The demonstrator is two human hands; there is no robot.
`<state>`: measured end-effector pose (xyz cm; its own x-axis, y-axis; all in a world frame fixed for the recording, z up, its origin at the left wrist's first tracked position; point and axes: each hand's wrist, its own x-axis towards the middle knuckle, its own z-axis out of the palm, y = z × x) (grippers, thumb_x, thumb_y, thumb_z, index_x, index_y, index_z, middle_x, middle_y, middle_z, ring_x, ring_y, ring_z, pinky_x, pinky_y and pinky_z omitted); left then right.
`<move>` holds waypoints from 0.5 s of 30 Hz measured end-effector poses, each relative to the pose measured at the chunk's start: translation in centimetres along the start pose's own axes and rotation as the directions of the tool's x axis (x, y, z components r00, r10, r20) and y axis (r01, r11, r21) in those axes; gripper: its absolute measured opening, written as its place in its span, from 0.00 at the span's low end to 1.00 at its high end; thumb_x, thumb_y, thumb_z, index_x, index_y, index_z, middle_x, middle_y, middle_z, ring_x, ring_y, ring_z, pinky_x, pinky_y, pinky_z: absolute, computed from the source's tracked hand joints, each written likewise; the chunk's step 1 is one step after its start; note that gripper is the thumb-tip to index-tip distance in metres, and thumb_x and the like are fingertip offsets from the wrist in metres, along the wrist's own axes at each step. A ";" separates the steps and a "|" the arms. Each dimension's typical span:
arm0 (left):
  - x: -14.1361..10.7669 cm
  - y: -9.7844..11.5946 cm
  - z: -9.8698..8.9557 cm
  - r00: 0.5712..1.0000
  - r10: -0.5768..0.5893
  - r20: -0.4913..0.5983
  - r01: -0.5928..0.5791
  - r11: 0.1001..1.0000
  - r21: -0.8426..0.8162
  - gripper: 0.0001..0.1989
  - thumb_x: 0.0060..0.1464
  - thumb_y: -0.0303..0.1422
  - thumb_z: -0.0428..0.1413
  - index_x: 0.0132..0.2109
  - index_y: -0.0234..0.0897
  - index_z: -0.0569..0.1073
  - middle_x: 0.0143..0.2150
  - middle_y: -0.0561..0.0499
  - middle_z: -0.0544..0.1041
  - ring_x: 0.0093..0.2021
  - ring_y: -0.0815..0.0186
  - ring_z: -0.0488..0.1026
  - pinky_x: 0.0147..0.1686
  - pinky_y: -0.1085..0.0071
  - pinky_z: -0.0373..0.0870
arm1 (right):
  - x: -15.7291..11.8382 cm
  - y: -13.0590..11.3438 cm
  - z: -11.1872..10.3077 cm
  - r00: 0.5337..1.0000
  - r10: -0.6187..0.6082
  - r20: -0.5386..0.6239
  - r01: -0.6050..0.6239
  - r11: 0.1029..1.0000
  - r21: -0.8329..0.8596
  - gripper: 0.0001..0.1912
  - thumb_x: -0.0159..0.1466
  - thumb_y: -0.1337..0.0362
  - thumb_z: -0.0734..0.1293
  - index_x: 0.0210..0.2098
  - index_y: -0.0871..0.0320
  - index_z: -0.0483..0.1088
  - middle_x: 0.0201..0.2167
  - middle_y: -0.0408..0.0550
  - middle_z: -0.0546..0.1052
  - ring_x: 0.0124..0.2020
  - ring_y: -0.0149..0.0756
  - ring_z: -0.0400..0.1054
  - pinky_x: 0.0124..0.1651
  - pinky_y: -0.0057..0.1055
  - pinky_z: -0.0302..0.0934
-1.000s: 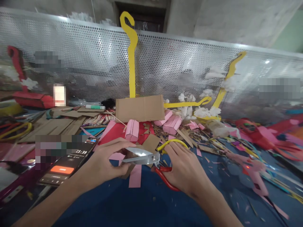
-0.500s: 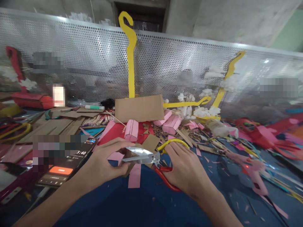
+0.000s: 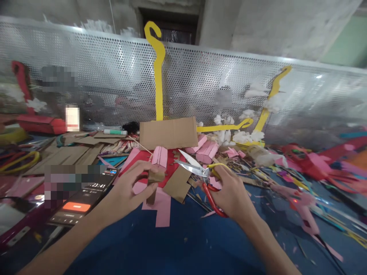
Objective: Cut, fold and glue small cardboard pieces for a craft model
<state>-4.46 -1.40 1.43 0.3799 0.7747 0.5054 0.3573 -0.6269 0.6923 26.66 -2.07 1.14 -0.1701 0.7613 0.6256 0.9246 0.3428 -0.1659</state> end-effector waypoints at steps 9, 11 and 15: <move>-0.2 0.0 0.2 0.992 0.045 -0.119 -0.047 0.999 -0.016 0.09 0.60 0.29 0.60 0.46 0.44 0.70 0.50 0.51 0.78 0.52 0.61 0.74 0.53 0.60 0.71 | -0.4 -0.5 0.8 0.999 0.020 0.038 -0.022 0.999 0.039 0.13 0.62 0.54 0.71 0.34 0.53 0.63 0.30 0.44 0.75 0.31 0.40 0.70 0.34 0.32 0.59; -0.2 0.2 0.2 0.986 0.098 -0.132 -0.099 0.995 -0.004 0.10 0.60 0.29 0.59 0.49 0.44 0.70 0.52 0.50 0.77 0.53 0.61 0.74 0.53 0.60 0.72 | -0.5 -0.8 0.8 0.999 0.013 0.036 -0.015 0.999 0.050 0.13 0.62 0.55 0.71 0.34 0.53 0.63 0.30 0.44 0.75 0.31 0.40 0.70 0.34 0.31 0.59; -0.3 0.7 0.1 0.989 0.110 -0.097 -0.113 0.993 -0.021 0.12 0.61 0.29 0.58 0.51 0.43 0.71 0.54 0.47 0.75 0.54 0.60 0.73 0.54 0.59 0.72 | -0.5 -1.0 0.8 0.999 0.000 0.046 -0.003 0.998 0.064 0.13 0.62 0.55 0.71 0.34 0.53 0.63 0.31 0.46 0.75 0.32 0.41 0.70 0.34 0.31 0.59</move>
<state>-4.27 -2.07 1.74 0.3327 0.7051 0.6262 0.2941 -0.7085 0.6415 25.59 -2.32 0.40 -0.1850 0.7858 0.5902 0.9014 0.3749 -0.2167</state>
